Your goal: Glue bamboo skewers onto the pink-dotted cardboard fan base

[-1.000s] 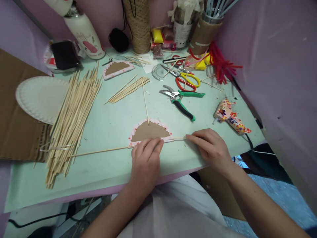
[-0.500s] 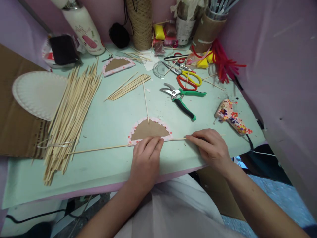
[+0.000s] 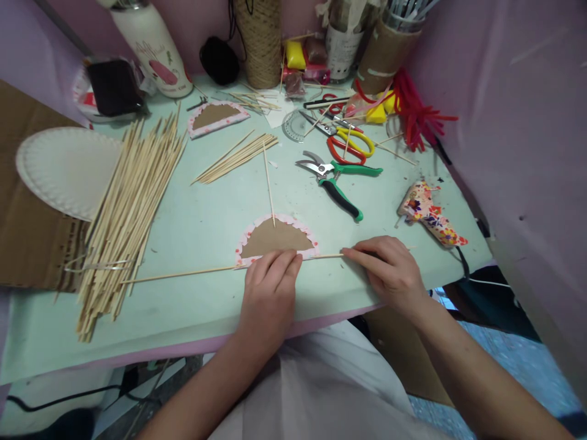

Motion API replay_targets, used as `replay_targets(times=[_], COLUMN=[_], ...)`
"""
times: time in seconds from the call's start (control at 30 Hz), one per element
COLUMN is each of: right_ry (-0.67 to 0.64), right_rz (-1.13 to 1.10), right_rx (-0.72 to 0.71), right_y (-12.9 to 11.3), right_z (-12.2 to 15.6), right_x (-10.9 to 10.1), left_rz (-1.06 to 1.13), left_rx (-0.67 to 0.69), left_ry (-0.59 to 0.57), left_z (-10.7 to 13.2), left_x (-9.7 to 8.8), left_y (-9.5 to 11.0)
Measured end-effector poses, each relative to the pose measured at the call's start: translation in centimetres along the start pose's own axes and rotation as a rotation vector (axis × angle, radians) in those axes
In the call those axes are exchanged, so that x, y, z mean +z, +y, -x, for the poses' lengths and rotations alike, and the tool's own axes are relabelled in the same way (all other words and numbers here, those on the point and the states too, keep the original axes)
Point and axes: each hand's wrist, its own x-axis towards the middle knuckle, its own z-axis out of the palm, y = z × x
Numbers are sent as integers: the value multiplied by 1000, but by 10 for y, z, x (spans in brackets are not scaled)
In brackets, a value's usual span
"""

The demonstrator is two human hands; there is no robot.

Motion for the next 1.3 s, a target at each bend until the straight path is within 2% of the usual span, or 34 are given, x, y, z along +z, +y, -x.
replay_targets(times=[0.5, 0.8, 1.3], right_ry=[-36, -65, -96], right_rz=[-16, 48, 35], right_rx=[53, 40, 25], right_y=[1, -2, -2], right_z=[0, -2, -4], right_x=[0, -2, -3], left_rz=[-6, -12, -28], left_rx=[8, 23, 42], left_ry=[6, 21, 48], left_z=[-1, -2, -3], left_x=[0, 0, 0], left_y=[1, 1, 1])
